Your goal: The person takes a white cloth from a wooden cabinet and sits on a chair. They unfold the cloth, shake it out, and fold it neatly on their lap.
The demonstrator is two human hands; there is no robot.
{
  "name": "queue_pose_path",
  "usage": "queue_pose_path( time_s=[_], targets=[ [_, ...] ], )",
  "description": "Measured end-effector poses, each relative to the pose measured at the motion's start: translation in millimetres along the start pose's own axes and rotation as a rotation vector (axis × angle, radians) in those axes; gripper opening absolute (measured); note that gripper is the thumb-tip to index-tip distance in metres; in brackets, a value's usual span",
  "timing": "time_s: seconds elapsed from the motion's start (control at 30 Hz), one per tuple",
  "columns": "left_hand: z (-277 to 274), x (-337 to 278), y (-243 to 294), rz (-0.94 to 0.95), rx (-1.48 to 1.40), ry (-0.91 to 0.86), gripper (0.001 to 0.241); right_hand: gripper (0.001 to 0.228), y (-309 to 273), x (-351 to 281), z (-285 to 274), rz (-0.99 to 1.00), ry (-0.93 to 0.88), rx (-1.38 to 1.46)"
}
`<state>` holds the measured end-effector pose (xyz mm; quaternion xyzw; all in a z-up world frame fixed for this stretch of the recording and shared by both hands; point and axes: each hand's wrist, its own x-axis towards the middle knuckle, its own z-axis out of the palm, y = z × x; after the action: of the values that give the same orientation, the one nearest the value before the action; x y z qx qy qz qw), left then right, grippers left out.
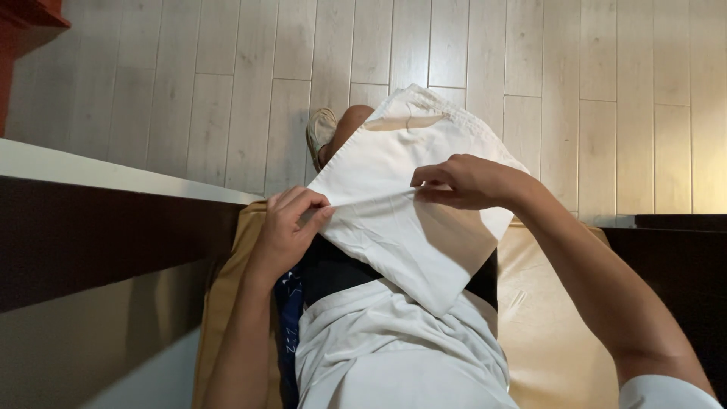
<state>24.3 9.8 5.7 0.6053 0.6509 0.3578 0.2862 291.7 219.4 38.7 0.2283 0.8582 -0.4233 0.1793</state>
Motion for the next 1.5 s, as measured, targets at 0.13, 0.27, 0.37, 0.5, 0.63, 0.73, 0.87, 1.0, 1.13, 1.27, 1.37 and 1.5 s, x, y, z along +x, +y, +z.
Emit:
queue_pose_path(
  time_s=[0.13, 0.27, 0.37, 0.5, 0.63, 0.73, 0.87, 1.0, 1.13, 1.27, 1.37, 1.5],
  targets=[
    [1, 1, -1, 0.011, -0.039, -0.011, 0.017, 0.023, 11, -5, 2, -0.017, -0.068, 0.117],
    [3, 4, -1, 0.025, -0.054, -0.028, 0.018, 0.025, 38, 6, 2, 0.002, -0.319, 0.331],
    [9, 4, -9, -0.01, -0.068, -0.04, 0.019, 0.031, 49, 10, 10, 0.059, -0.275, 0.273],
    [14, 1, -19, -0.025, -0.038, -0.018, 0.018, 0.042, 32, -8, 4, 0.114, -0.092, 0.152],
    [21, -2, -26, -0.054, -0.055, 0.003, 0.016, 0.03, 37, -16, 10, 0.017, -0.034, 0.163],
    [20, -2, -26, -0.047, -0.054, 0.016, 0.017, 0.027, 47, -14, 14, 0.019, -0.213, 0.295],
    [17, -3, -21, -0.035, -0.065, 0.034, 0.016, 0.022, 40, -11, 6, -0.018, -0.404, 0.439],
    [25, -1, -34, -0.066, -0.071, 0.08, 0.015, 0.026, 64, -1, 1, 0.015, -0.444, 0.54],
    [26, -2, -39, -0.096, 0.034, 0.162, 0.018, 0.038, 72, -32, -20, 0.281, -0.112, 0.408],
    [22, -3, -20, -0.054, 0.056, 0.239, 0.019, 0.042, 87, -67, -19, 0.556, 0.149, 0.234],
    [23, -13, -32, -0.094, 0.065, 0.248, 0.016, 0.031, 115, -89, -2, 0.561, 0.303, 0.332],
    [25, -16, -37, -0.118, 0.032, 0.238, 0.017, 0.019, 160, -103, 34, 0.481, 0.52, 0.483]
  ],
)
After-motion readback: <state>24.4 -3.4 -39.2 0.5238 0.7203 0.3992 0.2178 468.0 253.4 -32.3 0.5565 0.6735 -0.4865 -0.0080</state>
